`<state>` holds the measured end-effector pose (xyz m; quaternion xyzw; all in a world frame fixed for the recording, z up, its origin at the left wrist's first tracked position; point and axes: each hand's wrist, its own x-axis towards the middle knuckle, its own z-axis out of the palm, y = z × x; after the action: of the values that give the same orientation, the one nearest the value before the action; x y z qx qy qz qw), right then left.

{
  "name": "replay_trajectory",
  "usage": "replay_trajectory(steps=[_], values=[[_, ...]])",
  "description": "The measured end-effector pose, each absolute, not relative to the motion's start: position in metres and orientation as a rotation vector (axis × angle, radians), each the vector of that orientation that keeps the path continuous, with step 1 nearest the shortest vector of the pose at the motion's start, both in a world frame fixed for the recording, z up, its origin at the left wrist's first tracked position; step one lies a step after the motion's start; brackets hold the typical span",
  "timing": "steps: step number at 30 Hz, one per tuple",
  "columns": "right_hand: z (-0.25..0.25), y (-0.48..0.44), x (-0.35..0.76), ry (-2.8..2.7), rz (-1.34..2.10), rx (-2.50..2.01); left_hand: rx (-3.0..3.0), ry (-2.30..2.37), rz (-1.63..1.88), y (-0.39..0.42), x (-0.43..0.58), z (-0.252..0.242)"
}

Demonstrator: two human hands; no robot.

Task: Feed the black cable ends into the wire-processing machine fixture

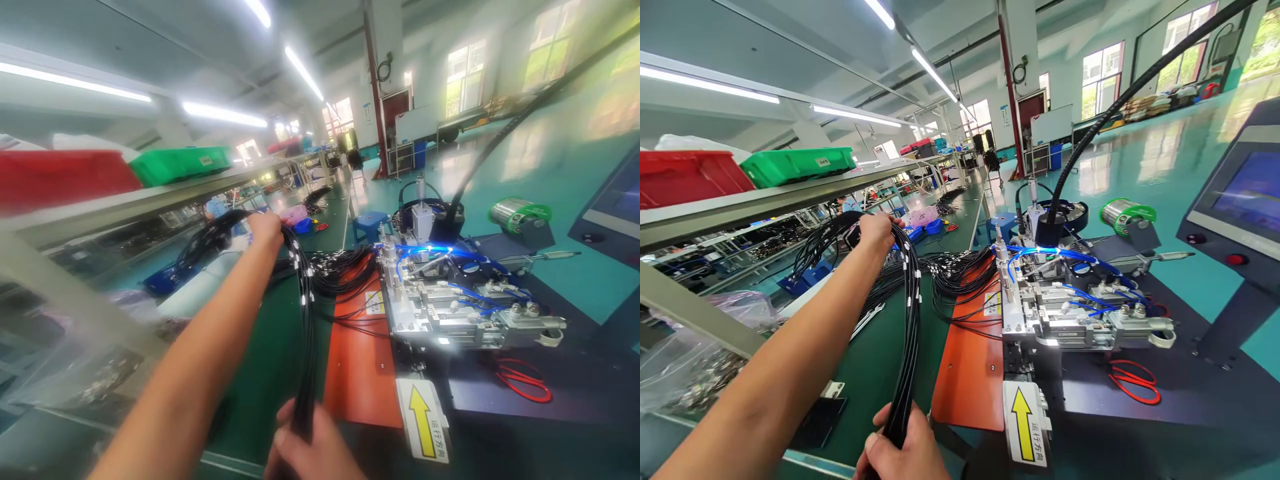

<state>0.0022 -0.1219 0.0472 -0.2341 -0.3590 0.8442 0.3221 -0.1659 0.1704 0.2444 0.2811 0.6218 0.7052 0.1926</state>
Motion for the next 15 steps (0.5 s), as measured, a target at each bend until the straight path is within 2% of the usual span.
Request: replay_trajectory(steps=[3, 8, 15], values=[[0.045, -0.112, -0.007, -0.749, 2.156, -0.687, 0.735, 1.824, 1.808, 0.183, -0.154, 0.207], [0.056, -0.081, -0.043, -0.397, 2.124, -0.719, 0.687, 1.95, 1.336, 0.17, -0.151, 0.149], [0.072, -0.06, -0.057, -0.377, 2.284, -0.606, 0.73, 1.953, 0.798, 0.093, -0.171, 0.131]])
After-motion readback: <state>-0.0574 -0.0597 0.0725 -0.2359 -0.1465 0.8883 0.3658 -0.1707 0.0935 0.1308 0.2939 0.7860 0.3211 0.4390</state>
